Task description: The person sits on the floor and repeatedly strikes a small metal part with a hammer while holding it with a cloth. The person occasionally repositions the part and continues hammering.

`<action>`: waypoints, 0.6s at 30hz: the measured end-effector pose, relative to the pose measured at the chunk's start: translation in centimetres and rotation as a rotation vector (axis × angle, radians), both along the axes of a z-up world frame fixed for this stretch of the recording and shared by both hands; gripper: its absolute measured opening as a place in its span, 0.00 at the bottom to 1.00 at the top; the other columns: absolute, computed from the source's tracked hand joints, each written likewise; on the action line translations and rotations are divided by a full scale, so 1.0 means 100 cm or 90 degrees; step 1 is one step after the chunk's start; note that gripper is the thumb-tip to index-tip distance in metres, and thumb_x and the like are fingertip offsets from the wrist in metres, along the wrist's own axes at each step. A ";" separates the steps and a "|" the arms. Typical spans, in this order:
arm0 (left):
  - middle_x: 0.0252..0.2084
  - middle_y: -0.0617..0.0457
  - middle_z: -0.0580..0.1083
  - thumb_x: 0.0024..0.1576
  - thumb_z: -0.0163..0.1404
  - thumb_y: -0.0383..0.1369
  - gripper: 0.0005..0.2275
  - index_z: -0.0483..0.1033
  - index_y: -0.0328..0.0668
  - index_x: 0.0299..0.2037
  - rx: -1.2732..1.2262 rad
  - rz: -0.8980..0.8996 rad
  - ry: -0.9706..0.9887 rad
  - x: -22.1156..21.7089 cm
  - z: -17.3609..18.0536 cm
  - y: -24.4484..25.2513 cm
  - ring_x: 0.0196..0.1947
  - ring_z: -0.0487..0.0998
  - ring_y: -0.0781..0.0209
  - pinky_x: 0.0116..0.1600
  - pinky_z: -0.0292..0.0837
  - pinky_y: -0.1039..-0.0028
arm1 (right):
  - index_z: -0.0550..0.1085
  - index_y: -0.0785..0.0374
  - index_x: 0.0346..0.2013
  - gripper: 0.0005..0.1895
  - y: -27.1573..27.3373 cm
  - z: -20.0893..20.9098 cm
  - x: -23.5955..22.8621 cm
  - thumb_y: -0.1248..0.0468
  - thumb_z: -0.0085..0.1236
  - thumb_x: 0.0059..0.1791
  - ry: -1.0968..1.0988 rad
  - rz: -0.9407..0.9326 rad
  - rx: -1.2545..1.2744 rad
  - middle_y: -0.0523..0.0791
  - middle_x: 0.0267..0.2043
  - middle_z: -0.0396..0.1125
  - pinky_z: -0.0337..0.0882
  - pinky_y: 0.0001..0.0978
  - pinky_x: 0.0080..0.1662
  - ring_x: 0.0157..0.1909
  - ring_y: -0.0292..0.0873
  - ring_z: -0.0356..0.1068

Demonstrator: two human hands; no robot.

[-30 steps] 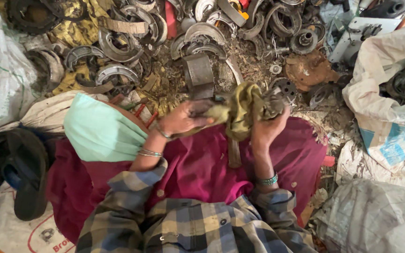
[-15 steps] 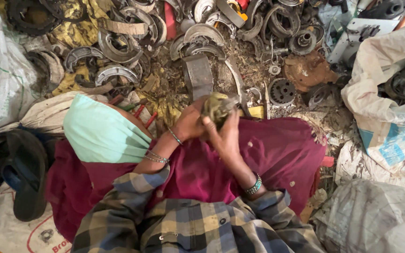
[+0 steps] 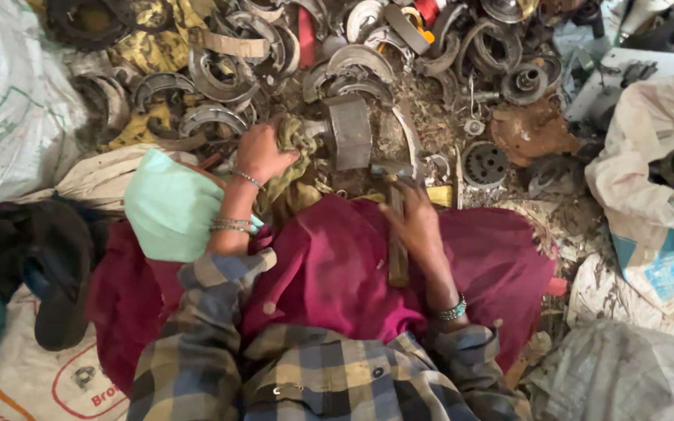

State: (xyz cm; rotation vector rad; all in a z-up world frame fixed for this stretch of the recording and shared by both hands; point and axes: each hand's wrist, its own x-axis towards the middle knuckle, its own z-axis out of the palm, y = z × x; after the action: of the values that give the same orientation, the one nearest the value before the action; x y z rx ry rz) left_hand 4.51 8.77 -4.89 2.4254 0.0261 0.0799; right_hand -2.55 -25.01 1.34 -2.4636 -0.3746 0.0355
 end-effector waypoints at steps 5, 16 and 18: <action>0.44 0.36 0.79 0.44 0.67 0.52 0.30 0.78 0.40 0.51 0.096 -0.004 0.108 0.026 -0.034 -0.015 0.46 0.80 0.37 0.52 0.76 0.54 | 0.70 0.68 0.61 0.31 -0.032 -0.060 0.013 0.55 0.64 0.47 0.126 -0.166 -0.009 0.56 0.54 0.72 0.73 0.43 0.53 0.52 0.55 0.74; 0.38 0.37 0.80 0.43 0.67 0.50 0.33 0.75 0.43 0.57 0.112 -0.007 0.044 0.036 -0.069 -0.035 0.42 0.79 0.34 0.50 0.74 0.51 | 0.75 0.67 0.48 0.20 -0.047 -0.108 0.023 0.52 0.56 0.55 0.645 -0.361 0.558 0.43 0.32 0.71 0.72 0.31 0.30 0.27 0.39 0.70; 0.38 0.39 0.80 0.41 0.68 0.47 0.32 0.77 0.43 0.56 0.105 0.021 -0.006 0.034 -0.074 -0.040 0.43 0.79 0.34 0.50 0.73 0.50 | 0.76 0.64 0.46 0.18 -0.047 -0.105 0.021 0.51 0.55 0.55 0.696 -0.397 0.638 0.42 0.31 0.71 0.72 0.29 0.28 0.25 0.37 0.69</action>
State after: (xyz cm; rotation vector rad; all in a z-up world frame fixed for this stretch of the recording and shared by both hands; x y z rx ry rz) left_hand 7.96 4.73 -12.33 2.5892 0.0578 0.1127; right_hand -0.42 -29.74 -9.16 -1.1954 0.6924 0.6976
